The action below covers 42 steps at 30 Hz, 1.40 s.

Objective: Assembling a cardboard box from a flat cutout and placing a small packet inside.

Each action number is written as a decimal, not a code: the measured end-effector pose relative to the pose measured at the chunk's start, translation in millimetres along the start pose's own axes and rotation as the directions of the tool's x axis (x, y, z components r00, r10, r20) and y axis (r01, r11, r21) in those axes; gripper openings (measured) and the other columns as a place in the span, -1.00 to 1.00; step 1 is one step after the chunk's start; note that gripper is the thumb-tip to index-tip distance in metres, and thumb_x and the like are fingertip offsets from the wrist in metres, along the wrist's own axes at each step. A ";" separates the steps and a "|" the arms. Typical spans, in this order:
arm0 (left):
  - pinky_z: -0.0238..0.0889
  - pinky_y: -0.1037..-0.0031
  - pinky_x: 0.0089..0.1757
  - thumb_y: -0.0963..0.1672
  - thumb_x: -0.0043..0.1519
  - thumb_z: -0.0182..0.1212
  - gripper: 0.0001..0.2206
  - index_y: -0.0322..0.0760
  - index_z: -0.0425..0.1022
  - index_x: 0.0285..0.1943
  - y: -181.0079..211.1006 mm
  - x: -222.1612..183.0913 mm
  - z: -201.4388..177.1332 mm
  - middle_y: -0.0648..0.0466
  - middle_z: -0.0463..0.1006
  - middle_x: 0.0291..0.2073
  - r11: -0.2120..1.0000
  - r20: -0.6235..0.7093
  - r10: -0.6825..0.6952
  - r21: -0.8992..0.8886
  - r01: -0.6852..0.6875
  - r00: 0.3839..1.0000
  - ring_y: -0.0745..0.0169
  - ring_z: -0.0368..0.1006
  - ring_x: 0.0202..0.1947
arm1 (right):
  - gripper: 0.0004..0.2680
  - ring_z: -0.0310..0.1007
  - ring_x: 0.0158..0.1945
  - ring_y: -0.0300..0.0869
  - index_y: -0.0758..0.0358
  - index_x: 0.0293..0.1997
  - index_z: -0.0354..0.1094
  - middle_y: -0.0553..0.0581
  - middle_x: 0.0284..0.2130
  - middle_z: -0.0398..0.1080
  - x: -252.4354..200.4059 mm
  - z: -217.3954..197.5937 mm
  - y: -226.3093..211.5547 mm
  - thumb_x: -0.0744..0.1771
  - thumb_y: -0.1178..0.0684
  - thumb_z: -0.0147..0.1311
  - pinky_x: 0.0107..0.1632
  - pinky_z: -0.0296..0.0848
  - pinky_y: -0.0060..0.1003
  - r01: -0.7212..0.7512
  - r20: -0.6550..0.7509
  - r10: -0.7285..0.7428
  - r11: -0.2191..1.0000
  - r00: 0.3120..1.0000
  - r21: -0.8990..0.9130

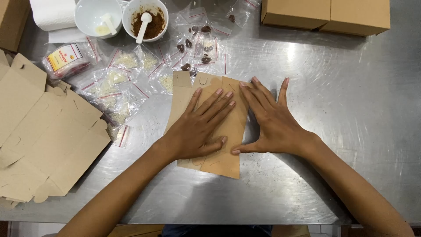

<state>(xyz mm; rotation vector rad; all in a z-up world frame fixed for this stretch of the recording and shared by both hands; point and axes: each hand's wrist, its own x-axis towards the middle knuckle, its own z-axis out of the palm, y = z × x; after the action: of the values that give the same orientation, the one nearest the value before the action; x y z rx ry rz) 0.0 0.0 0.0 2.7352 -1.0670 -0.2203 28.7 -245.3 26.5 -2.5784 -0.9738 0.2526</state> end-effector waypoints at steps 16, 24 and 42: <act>-0.65 -0.15 0.41 0.17 0.30 -0.24 -0.25 -0.12 -0.15 0.67 -0.6 0.7 -4.1 -0.02 -0.16 0.63 1.000 0.005 0.011 -0.023 -0.011 1.000 -0.03 -0.32 0.61 | -0.34 0.06 0.50 0.24 0.18 0.51 0.08 0.14 0.25 0.39 7.2 8.2 34.4 0.25 -0.14 0.33 0.31 -0.83 0.61 0.011 -0.179 0.012 0.992 0.984 0.125; -0.64 -0.15 0.40 0.16 0.32 -0.22 -0.27 -0.13 -0.11 0.66 -1.5 -0.6 -2.3 -0.05 -0.13 0.63 0.999 -0.011 0.024 -0.046 -0.025 1.000 -0.07 -0.29 0.61 | -0.61 0.21 0.44 0.15 0.13 0.37 0.28 0.08 0.13 0.49 8.7 20.2 36.5 0.36 0.03 0.16 0.39 -0.72 0.52 -0.002 -0.287 0.032 0.995 0.957 0.101; -0.64 -0.17 0.39 0.13 0.30 -0.11 -0.26 -0.15 -0.09 0.65 2.9 -1.0 -12.6 -0.06 -0.11 0.62 0.991 -0.007 0.016 -0.136 -0.017 1.000 -0.12 -0.28 0.59 | 0.01 -0.12 0.51 0.34 0.21 0.56 -0.14 0.35 0.33 0.21 2.8 -6.1 3.5 0.07 -0.46 0.49 0.30 -0.87 0.64 -0.043 -0.026 0.044 0.998 0.999 0.051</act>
<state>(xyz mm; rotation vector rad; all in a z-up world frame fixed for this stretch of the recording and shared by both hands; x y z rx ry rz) 0.0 0.2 12.9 2.6032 -1.0324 -0.2720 34.6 -247.5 30.6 -2.5529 -0.8914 0.2504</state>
